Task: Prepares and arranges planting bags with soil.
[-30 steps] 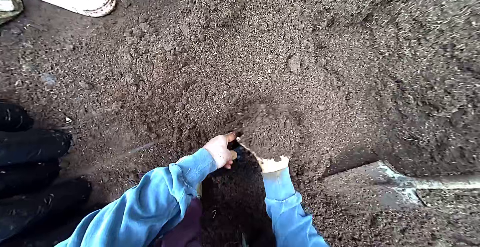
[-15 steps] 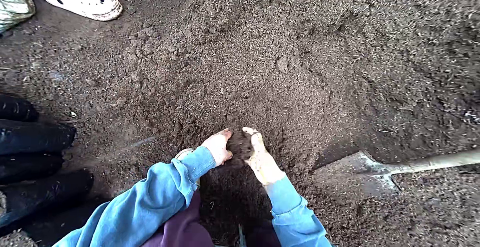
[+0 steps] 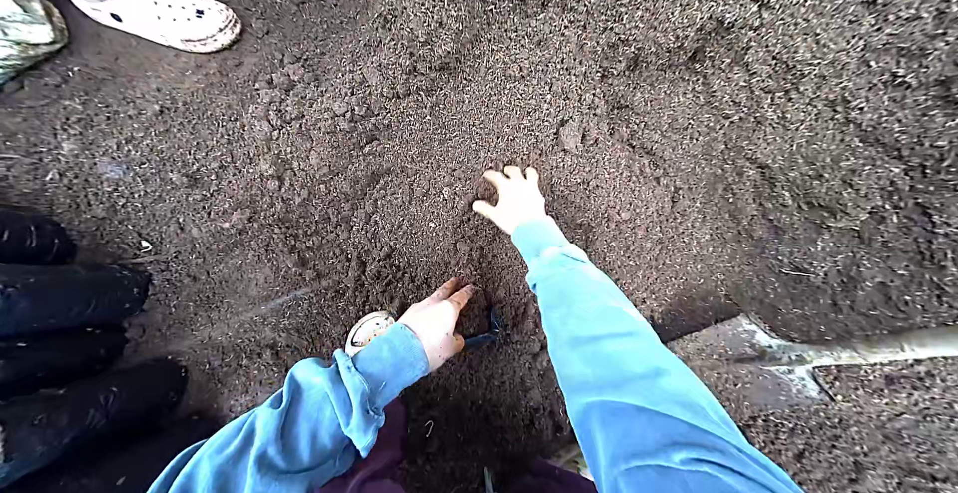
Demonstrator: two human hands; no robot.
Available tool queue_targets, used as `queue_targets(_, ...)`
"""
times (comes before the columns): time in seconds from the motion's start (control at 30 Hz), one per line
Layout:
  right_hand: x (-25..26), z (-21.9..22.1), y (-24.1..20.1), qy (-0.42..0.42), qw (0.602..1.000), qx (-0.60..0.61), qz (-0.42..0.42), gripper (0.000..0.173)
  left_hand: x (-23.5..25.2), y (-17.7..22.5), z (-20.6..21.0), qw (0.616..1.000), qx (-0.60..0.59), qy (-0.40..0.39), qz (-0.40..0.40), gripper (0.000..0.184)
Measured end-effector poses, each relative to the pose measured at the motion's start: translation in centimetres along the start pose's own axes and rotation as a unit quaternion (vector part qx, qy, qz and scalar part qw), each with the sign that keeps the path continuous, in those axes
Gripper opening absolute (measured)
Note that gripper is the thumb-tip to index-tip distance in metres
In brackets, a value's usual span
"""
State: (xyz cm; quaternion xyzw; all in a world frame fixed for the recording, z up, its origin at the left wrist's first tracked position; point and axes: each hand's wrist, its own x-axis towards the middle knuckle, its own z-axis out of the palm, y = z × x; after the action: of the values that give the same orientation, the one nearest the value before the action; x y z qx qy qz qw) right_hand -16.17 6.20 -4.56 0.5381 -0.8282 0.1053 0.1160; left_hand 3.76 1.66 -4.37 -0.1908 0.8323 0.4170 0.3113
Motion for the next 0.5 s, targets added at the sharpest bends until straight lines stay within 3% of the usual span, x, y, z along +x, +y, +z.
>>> queue_targets(0.03,-0.4,3.5,1.2,-0.122,0.989,0.048,0.073,0.064,0.0,-0.3,-0.2,1.000,-0.007,0.004,-0.005,0.076)
queue_targets(0.07,-0.2,5.6,1.8,-0.281,0.948,0.065,0.137,0.075,0.1,-0.6,-0.3,1.000,-0.014,0.006,-0.008,0.074)
queue_targets(0.1,-0.3,7.3,2.0,-0.388,0.904,0.063,0.169,0.085,0.1,-0.9,-0.2,1.000,-0.014,0.007,-0.012,0.073)
queue_targets(0.17,-1.9,9.4,1.5,-0.481,0.857,0.044,0.178,0.094,0.2,-1.1,-0.2,1.000,0.006,0.006,-0.022,0.072)
queue_targets(0.33,-5.6,9.3,1.0,-0.537,0.829,0.058,0.147,0.088,0.5,-1.4,-0.4,1.000,-0.022,0.008,0.017,0.073)
queue_targets(0.5,-6.4,1.1,0.1,-0.460,0.824,0.241,0.225,0.071,0.4,-1.4,-1.0,0.998,-0.051,0.022,0.035,0.073)
